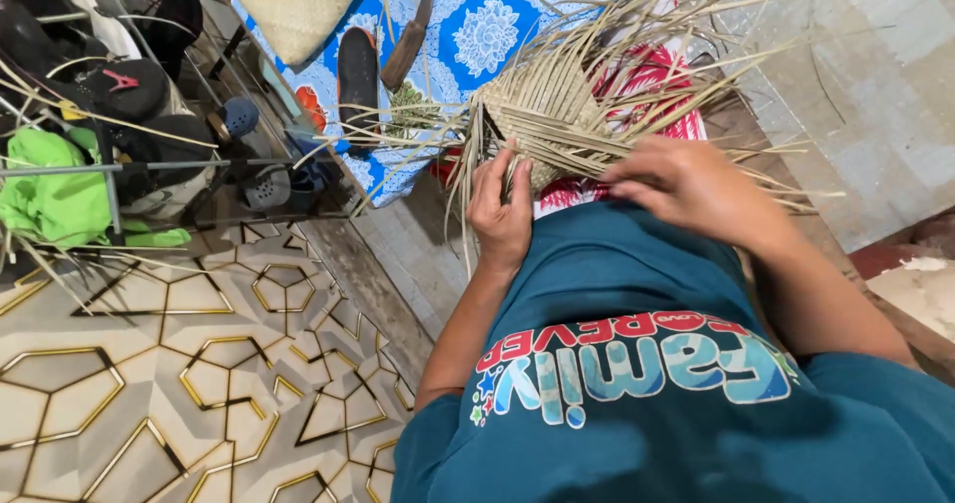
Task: The person weaves a basket using dried palm leaves, interlacing strands by hand while seated on the floor. The hands repeatedly pull and tuck leaf strips to form a tight pattern on the partially completed basket.
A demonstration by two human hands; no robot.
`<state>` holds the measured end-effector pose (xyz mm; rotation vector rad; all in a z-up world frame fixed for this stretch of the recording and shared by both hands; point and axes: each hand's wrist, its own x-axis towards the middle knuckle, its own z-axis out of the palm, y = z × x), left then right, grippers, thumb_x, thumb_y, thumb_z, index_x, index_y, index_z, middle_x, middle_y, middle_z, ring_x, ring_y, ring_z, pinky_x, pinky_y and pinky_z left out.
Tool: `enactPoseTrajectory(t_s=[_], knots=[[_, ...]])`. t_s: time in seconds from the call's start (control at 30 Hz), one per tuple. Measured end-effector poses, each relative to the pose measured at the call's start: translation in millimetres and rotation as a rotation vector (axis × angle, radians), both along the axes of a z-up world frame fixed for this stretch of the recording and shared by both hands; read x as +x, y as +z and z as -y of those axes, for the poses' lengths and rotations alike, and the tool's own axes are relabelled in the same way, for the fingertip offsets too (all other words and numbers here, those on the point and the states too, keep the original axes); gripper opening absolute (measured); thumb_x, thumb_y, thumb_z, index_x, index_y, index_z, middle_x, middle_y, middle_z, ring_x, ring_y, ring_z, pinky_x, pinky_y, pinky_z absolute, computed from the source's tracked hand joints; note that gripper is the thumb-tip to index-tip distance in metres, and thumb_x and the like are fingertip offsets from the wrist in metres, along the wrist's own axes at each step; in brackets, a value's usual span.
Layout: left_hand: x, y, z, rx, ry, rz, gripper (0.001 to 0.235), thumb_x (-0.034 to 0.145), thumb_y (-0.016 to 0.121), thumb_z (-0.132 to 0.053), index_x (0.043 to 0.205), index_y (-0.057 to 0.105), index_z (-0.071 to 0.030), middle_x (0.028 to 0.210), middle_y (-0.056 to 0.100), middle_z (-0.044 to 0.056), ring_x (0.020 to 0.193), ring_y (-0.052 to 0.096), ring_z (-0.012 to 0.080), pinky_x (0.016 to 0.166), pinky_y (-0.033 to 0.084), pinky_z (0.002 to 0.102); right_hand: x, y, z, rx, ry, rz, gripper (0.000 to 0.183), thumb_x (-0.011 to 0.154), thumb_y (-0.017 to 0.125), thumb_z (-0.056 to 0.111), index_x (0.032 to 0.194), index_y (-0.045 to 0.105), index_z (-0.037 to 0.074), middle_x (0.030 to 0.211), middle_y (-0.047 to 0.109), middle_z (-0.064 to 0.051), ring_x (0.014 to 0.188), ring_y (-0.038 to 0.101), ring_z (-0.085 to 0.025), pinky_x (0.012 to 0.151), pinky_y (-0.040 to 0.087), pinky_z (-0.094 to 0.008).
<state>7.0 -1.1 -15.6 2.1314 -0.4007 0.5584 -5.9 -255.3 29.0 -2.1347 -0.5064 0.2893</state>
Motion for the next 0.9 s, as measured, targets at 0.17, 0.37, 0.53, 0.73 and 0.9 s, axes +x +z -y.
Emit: enactPoseTrajectory(t_s=[0.17, 0.37, 0.53, 0.73, 0.9], knots=[[1.4, 6.0, 2.0, -0.099, 0.002, 0.045, 0.035, 0.092, 0.077, 0.001, 0.126, 0.069, 0.002, 0.102, 0.074, 0.015, 0.087, 0.07, 0.0287, 0.082, 0.056, 0.039, 18.3, -42.6, -48.8, -0.087, -0.104, 0.064, 0.019, 0.092, 0.072, 0.026, 0.107, 0.074, 0.014, 0.093, 0.064, -0.01, 0.091, 0.069, -0.038, 0.074, 0.058, -0.048], [2.2, 5.8, -0.1, -0.121, 0.001, 0.03, 0.034, 0.093, 0.077, -0.001, 0.126, 0.07, 0.001, 0.105, 0.075, 0.013, 0.09, 0.07, 0.0273, 0.084, 0.056, 0.038, 28.0, -57.2, -55.6, 0.013, -0.173, 0.036, 0.014, 0.091, 0.076, 0.028, 0.098, 0.074, 0.015, 0.088, 0.066, -0.009, 0.092, 0.07, -0.037, 0.075, 0.057, -0.048], [2.7, -1.0, -2.2, -0.151, 0.014, 0.04, 0.034, 0.093, 0.077, 0.0, 0.126, 0.07, 0.001, 0.111, 0.075, 0.014, 0.093, 0.071, 0.0287, 0.085, 0.057, 0.039, 20.5, -39.1, -49.3, -0.11, -0.097, -0.057, 0.013, 0.09, 0.071, 0.024, 0.093, 0.071, 0.01, 0.088, 0.065, -0.015, 0.089, 0.068, -0.044, 0.074, 0.055, -0.055], [2.8, -0.3, -1.0, -0.141, 0.017, 0.034, 0.035, 0.093, 0.077, -0.001, 0.127, 0.07, -0.001, 0.112, 0.075, 0.012, 0.094, 0.071, 0.0269, 0.085, 0.057, 0.039, 19.2, -26.2, -56.9, -0.05, -0.148, -0.045, 0.018, 0.092, 0.071, 0.025, 0.103, 0.072, 0.01, 0.092, 0.065, -0.016, 0.092, 0.068, -0.045, 0.074, 0.056, -0.055], [0.9, -0.8, -1.5, -0.142, 0.037, 0.008, 0.033, 0.093, 0.077, -0.001, 0.126, 0.071, -0.002, 0.112, 0.075, 0.012, 0.096, 0.071, 0.0275, 0.086, 0.057, 0.039, 24.2, -27.8, -65.3, -0.023, -0.14, -0.058, 0.013, 0.091, 0.071, 0.023, 0.097, 0.07, 0.011, 0.091, 0.063, -0.016, 0.092, 0.067, -0.046, 0.073, 0.056, -0.056]])
